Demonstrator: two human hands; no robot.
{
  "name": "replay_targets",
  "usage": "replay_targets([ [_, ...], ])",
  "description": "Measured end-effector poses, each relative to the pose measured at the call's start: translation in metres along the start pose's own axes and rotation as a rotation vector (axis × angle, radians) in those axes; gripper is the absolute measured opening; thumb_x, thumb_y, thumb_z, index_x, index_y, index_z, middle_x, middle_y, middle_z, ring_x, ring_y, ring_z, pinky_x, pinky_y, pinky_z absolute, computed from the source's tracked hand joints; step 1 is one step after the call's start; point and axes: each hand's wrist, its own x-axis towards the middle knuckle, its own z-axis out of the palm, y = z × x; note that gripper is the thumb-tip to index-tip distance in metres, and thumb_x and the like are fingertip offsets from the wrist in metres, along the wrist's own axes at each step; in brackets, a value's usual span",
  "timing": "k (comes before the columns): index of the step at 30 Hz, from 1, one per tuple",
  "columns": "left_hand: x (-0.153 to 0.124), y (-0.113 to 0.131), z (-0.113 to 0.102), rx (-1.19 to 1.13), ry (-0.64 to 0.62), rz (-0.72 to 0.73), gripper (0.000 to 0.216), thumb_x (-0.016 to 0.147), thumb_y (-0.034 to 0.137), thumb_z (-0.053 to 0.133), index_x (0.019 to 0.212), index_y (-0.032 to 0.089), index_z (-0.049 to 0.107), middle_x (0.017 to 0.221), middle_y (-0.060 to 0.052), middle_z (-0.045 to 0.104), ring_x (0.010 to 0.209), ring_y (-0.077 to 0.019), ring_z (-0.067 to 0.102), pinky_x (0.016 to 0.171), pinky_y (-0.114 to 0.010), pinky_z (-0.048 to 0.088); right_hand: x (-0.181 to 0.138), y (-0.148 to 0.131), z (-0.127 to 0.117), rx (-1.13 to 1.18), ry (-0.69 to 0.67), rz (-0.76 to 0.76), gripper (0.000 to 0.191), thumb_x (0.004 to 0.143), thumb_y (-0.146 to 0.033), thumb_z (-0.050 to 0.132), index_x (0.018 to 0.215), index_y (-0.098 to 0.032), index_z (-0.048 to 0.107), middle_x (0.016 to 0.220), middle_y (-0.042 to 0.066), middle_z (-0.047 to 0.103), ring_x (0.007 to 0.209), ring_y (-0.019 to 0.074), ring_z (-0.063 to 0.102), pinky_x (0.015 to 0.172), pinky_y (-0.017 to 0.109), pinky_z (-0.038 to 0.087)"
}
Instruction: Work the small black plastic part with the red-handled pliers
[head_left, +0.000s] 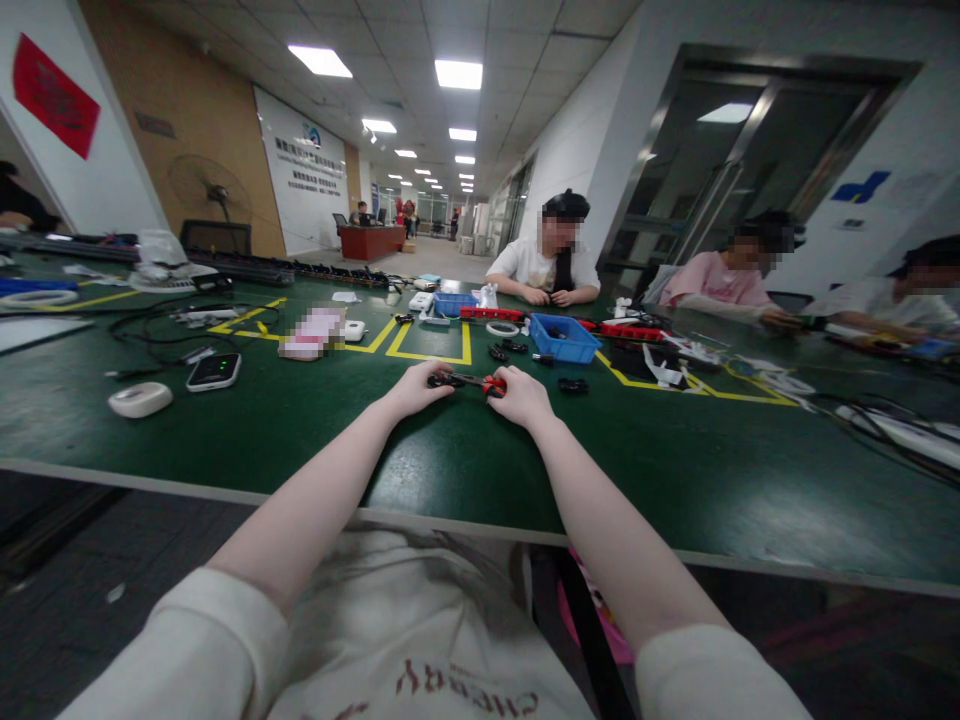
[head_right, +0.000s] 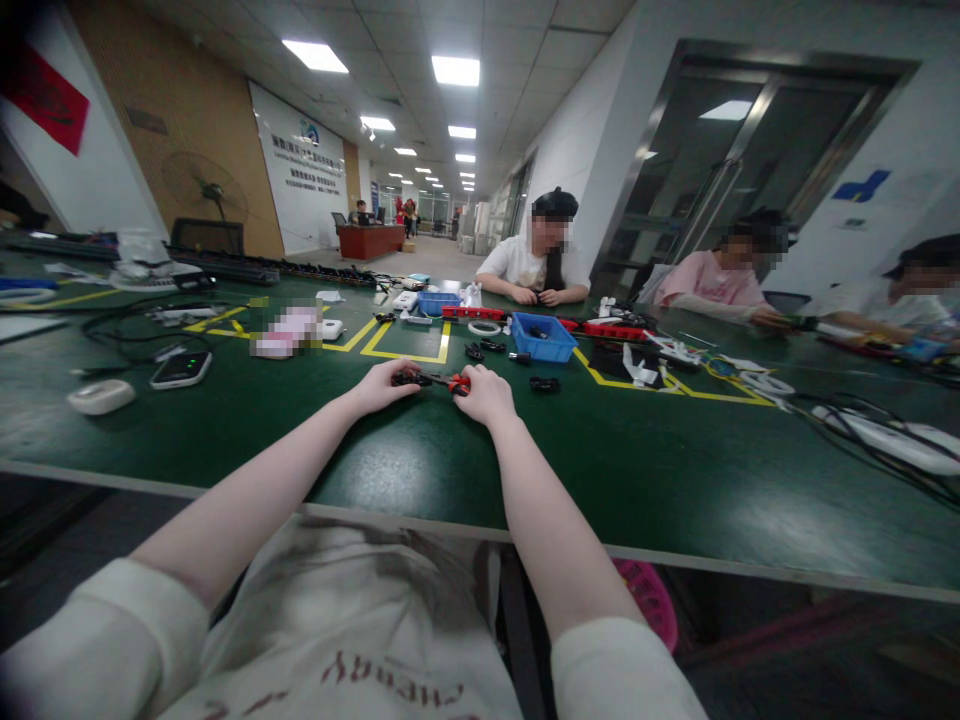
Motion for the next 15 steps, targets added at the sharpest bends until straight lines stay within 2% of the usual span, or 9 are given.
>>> replay_targets([
  [15, 0.0003, -0.0025, -0.0016, 0.033, -0.026, 0.057, 0.036, 0.079, 0.029, 0.071, 0.112, 0.017, 0.067, 0.108, -0.009, 0.069, 0.099, -0.0244, 0.066, 0.091, -0.039, 0.052, 0.0005, 0.0038, 0.0001, 0.014, -0.018, -0.026, 0.027, 0.079, -0.037, 0.063, 0.103, -0.024, 0.063, 0.107, 0.005, 0.065, 0.091, 0.0216, 0.060, 0.071, 0.030, 0.042],
])
